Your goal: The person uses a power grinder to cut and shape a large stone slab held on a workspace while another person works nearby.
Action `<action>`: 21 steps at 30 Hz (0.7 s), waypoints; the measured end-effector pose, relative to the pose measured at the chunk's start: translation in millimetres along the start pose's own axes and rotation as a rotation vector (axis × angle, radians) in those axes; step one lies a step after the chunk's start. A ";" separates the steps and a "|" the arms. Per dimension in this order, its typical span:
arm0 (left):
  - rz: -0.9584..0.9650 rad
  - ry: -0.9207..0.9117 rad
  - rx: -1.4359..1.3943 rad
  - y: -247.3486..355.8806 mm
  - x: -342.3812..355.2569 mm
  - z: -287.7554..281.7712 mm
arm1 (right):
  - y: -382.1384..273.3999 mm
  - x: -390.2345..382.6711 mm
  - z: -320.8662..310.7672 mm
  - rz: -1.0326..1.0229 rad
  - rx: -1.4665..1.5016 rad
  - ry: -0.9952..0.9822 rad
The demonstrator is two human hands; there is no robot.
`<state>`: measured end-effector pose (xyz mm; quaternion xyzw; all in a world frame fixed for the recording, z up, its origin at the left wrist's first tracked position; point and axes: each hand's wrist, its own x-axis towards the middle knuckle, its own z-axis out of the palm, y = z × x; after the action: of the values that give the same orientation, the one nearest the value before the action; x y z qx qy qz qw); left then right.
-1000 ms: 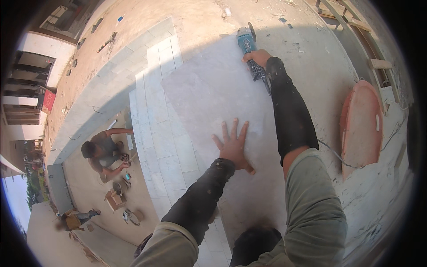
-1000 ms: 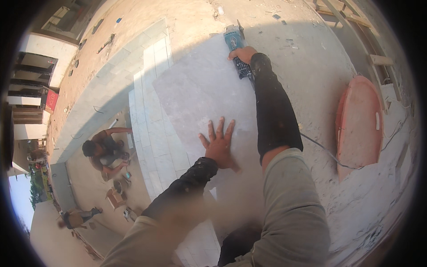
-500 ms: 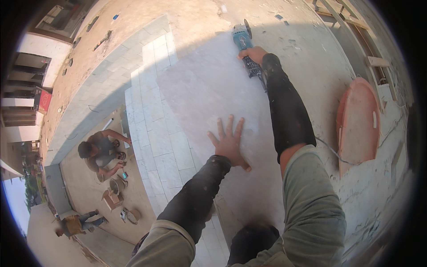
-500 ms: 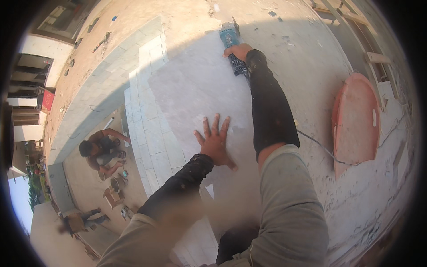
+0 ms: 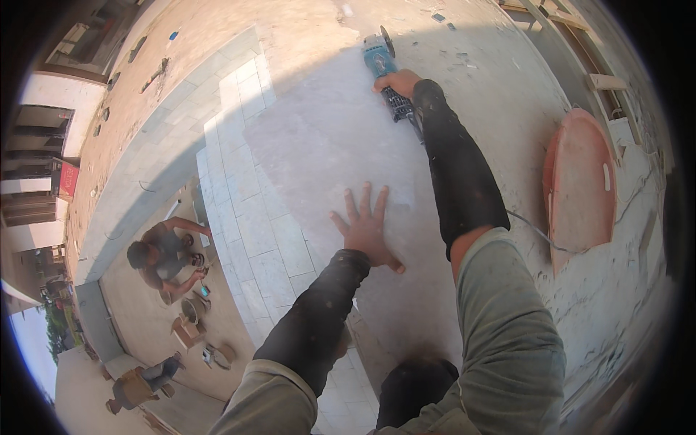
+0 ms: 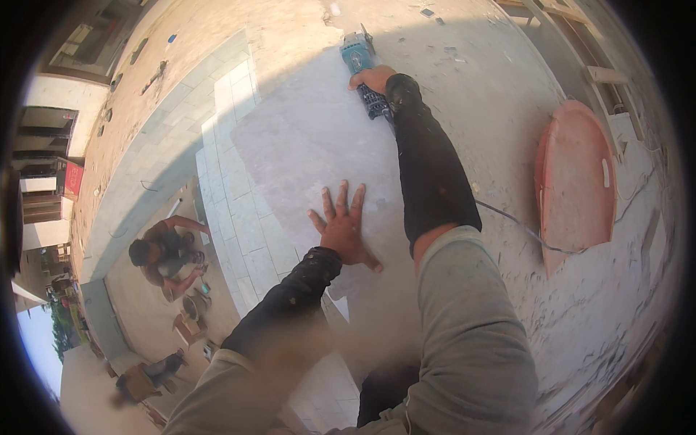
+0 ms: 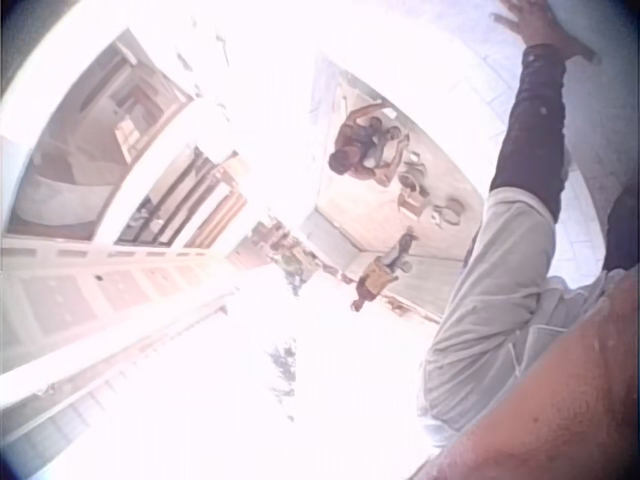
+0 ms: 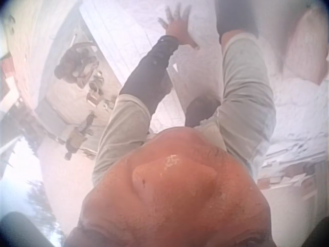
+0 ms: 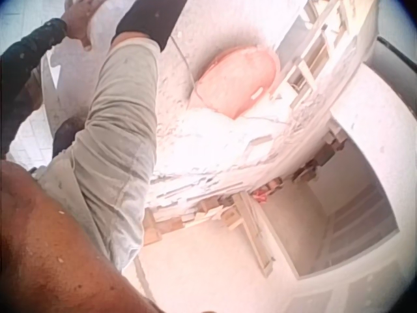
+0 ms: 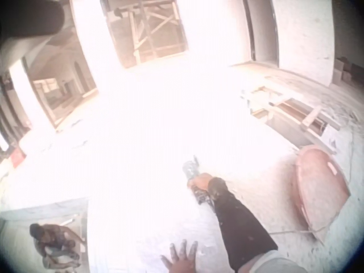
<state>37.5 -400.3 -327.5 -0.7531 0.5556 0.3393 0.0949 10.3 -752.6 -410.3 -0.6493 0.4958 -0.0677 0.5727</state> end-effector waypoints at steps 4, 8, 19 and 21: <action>-0.014 0.001 -0.002 -1.7 0.8 0.9 | 0.3 3.9 1.2 -0.031 -0.071 -0.028; -0.006 -0.002 0.001 1.3 1.1 0.8 | 8.3 10.2 0.0 0.001 -0.042 -0.011; -0.002 0.033 0.033 -2.7 2.2 6.2 | 5.0 3.2 6.3 -0.058 -0.016 0.068; 0.003 0.036 0.032 -0.8 2.3 6.1 | 6.8 0.8 2.9 -0.058 -0.020 0.072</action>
<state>36.0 -398.6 -333.7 -0.7566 0.5639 0.3168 0.0964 8.8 -750.2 -417.2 -0.6662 0.4978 -0.1025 0.5458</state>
